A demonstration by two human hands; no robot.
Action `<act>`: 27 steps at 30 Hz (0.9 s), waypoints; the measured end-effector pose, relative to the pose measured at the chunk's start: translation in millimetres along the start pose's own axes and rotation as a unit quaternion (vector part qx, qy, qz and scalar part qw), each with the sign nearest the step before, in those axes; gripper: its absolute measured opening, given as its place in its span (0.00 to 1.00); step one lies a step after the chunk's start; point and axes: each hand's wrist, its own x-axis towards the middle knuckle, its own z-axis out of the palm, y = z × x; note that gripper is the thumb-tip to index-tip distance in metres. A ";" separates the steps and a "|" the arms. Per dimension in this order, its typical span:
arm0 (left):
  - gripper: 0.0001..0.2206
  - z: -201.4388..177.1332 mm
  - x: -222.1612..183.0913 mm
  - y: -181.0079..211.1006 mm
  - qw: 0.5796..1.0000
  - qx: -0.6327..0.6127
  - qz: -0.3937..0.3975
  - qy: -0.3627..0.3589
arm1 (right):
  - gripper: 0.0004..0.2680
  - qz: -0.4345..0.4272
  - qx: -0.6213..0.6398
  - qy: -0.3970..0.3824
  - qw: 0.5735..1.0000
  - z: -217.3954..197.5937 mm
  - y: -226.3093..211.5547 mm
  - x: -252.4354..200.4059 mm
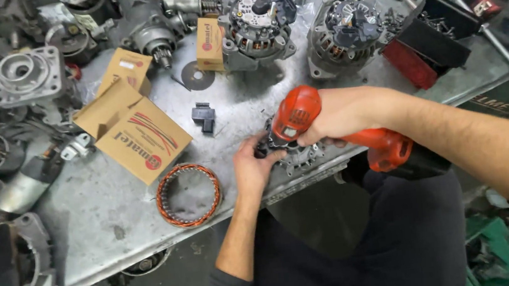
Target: Assemble and test components of automotive alternators on a workbench.
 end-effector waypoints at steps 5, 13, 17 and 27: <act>0.28 -1.7 -1.2 7.9 1.000 0.017 -0.015 -0.007 | 0.16 -0.006 0.050 -0.004 0.999 -2.0 13.1 5.0; 0.25 -3.0 -6.3 12.1 0.999 0.034 0.038 0.000 | 0.09 0.005 0.050 0.002 0.999 11.1 26.9 -1.4; 0.23 -1.1 -8.6 8.1 0.997 0.062 0.044 0.002 | 0.13 -0.059 0.106 0.039 0.992 13.5 50.9 -34.1; 0.18 5.4 -9.8 -0.5 0.986 0.111 0.125 -0.004 | 0.21 -0.278 0.360 0.415 0.788 -3.7 245.1 -47.5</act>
